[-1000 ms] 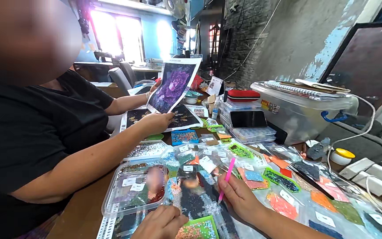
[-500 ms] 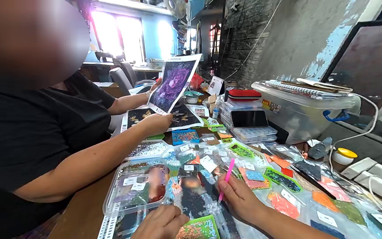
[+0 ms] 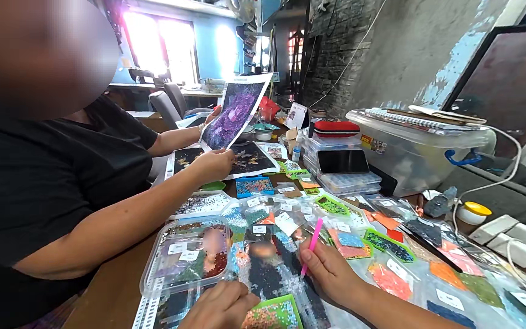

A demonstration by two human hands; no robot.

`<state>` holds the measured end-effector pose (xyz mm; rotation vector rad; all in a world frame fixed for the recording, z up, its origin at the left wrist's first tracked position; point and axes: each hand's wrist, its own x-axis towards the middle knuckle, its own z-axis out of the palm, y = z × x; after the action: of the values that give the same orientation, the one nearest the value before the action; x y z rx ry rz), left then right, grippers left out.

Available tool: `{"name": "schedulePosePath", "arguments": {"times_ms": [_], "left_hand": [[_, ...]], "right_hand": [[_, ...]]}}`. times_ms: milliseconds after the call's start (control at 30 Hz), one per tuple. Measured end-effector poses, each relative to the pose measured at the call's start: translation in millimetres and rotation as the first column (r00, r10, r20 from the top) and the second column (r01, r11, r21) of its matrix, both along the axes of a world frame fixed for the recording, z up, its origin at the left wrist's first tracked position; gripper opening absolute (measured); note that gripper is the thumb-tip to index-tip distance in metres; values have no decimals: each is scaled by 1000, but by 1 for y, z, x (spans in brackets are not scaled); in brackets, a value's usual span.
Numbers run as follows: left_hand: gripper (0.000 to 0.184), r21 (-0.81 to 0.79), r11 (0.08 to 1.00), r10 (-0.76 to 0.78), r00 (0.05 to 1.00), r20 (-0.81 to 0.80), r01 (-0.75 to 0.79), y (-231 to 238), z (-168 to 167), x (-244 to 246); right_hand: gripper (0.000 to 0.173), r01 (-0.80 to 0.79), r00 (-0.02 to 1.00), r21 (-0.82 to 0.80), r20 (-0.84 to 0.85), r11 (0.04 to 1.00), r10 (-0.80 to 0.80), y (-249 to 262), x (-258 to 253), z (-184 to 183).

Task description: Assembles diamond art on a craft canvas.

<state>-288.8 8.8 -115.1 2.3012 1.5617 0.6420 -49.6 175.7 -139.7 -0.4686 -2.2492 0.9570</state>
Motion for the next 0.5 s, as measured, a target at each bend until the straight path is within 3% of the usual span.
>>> {"name": "schedulePosePath", "arguments": {"times_ms": [500], "left_hand": [[48, 9, 1000, -1, 1000, -1, 1, 0, -1, 0]], "right_hand": [[39, 4, 1000, 15, -22, 1000, -3, 0, -1, -1]]}}
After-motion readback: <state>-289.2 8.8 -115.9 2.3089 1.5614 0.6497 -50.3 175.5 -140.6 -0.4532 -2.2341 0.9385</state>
